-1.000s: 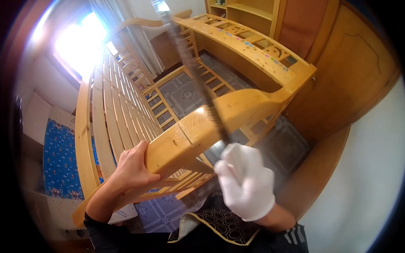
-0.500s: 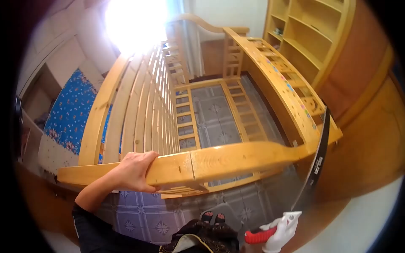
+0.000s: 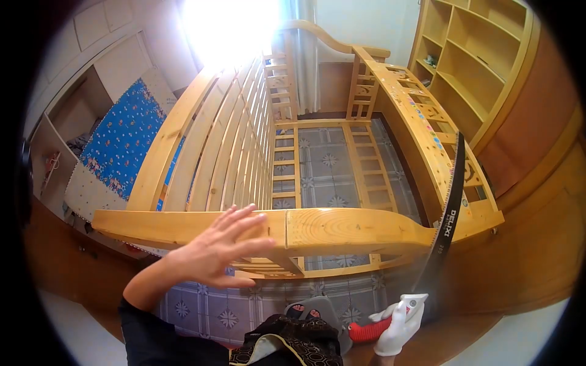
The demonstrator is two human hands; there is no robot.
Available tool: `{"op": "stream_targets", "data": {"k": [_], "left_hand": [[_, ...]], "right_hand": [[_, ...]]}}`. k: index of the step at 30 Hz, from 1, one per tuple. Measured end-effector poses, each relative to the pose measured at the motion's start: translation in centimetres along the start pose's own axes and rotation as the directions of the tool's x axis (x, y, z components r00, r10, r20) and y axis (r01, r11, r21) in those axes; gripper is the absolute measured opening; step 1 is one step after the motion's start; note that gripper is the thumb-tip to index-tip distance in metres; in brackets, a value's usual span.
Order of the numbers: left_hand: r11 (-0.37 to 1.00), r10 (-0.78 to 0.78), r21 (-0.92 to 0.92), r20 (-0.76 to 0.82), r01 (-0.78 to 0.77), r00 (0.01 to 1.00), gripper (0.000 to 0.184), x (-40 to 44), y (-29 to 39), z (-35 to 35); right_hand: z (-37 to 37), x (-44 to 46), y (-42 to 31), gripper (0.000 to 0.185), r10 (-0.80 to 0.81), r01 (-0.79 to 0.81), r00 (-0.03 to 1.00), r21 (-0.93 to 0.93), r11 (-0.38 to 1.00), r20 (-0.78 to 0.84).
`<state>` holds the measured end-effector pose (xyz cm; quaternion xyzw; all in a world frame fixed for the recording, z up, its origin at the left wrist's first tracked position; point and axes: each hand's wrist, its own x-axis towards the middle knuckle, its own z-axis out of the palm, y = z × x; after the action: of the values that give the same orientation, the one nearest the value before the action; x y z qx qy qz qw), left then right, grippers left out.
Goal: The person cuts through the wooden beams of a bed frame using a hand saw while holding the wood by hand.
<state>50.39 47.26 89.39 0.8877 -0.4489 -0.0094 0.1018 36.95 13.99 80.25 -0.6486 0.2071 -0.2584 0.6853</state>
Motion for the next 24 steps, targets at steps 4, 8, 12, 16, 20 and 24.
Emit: {"op": "stream_targets", "data": {"k": [4, 8, 12, 16, 20, 24], "left_hand": [[1.0, 0.009, -0.008, -0.013, -0.01, 1.0, 0.056, 2.2, 0.8, 1.2], [0.987, 0.052, -0.146, -0.066, -0.061, 0.996, 0.04, 4.2, -1.0, 1.4], [0.996, -0.038, -0.087, -0.023, 0.036, 0.999, 0.035, 5.8, -4.4, 0.5], [0.884, -0.383, 0.216, -0.171, 0.414, 0.908, 0.051, 6.7, -7.9, 0.7], [0.925, -0.368, -0.143, -0.114, 0.351, 0.923, 0.052, 6.8, -8.2, 1.4], [0.888, -0.33, -0.325, 0.039, 0.324, 0.943, 0.04, 7.4, -7.5, 1.4]], "right_hand": [[-0.1, -0.3, 0.6, 0.026, -0.023, 0.023, 1.0, -0.002, 1.0, 0.014], [0.1, -0.6, 0.2, 0.021, 0.005, -0.005, 1.0, -0.021, 1.0, 0.004], [0.2, -0.7, 0.2, 0.022, 0.021, -0.022, 1.0, -0.038, 0.999, -0.009], [0.8, -0.7, -0.3, 0.023, 0.023, -0.025, 0.999, -0.038, 0.999, -0.037], [1.6, -0.3, -0.3, 0.028, -0.038, 0.037, 0.999, -0.054, 0.998, -0.03], [3.4, 2.0, -1.8, 0.037, -0.059, 0.048, 0.982, 0.069, 0.996, 0.179]]}}
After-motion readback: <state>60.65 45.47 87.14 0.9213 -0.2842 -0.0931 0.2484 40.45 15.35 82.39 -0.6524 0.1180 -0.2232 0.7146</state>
